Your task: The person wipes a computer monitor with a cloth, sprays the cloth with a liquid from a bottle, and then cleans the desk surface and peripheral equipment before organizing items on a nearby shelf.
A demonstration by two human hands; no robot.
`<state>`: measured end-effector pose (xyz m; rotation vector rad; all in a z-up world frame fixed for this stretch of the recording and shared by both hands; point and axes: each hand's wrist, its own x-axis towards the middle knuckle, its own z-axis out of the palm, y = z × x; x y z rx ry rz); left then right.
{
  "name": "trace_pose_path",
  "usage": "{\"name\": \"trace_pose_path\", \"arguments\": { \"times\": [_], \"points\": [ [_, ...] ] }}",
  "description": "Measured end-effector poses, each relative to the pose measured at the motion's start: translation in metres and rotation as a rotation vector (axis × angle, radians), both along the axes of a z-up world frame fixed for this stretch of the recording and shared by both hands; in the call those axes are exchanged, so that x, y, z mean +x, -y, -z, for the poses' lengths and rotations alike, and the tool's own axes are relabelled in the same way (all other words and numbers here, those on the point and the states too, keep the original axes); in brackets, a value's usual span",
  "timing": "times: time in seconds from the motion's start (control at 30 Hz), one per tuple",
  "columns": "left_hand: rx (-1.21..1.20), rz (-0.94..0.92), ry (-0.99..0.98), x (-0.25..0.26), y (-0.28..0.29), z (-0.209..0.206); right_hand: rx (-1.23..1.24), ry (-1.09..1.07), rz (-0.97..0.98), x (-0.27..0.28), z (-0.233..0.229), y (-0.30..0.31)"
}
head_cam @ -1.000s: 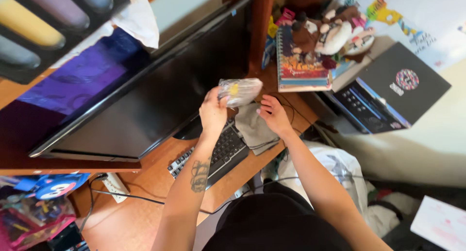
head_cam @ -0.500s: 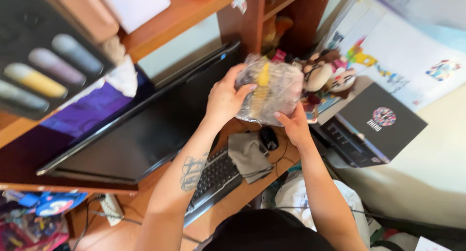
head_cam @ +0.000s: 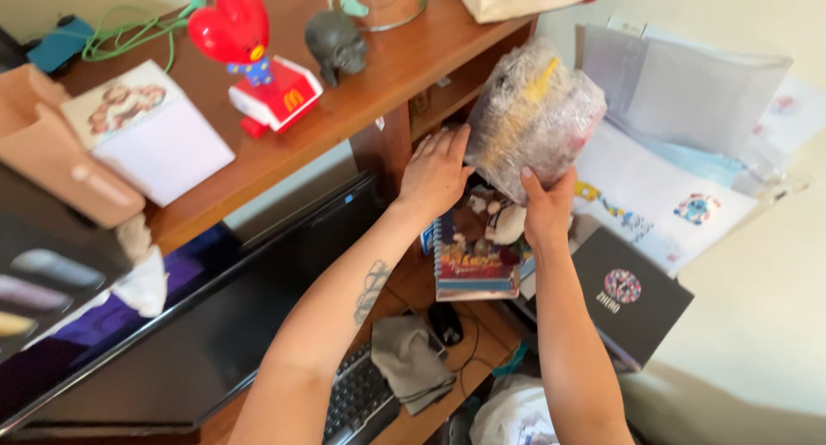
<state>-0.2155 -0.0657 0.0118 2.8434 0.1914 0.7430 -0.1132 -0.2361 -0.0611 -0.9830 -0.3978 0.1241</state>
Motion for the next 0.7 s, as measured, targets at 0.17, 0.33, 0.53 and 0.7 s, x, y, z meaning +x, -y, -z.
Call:
{"name": "trace_pose_path", "arguments": {
  "times": [0.17, 0.33, 0.53, 0.7],
  "points": [
    [0.059, -0.054, -0.066, 0.048, -0.016, 0.007, 0.054, -0.038, -0.018, 0.057, -0.016, -0.035],
    [-0.03, -0.089, -0.13, 0.071, -0.016, -0.002, 0.125, -0.252, -0.184, 0.082, -0.047, -0.054],
    [-0.105, -0.12, -0.165, 0.08, -0.016, -0.007, -0.017, -0.37, -0.245, 0.111, -0.058, -0.083],
    [-0.137, -0.136, -0.232, 0.09, -0.015, -0.011, 0.01, -0.155, -0.133, 0.158, -0.036, -0.129]
  ]
}}
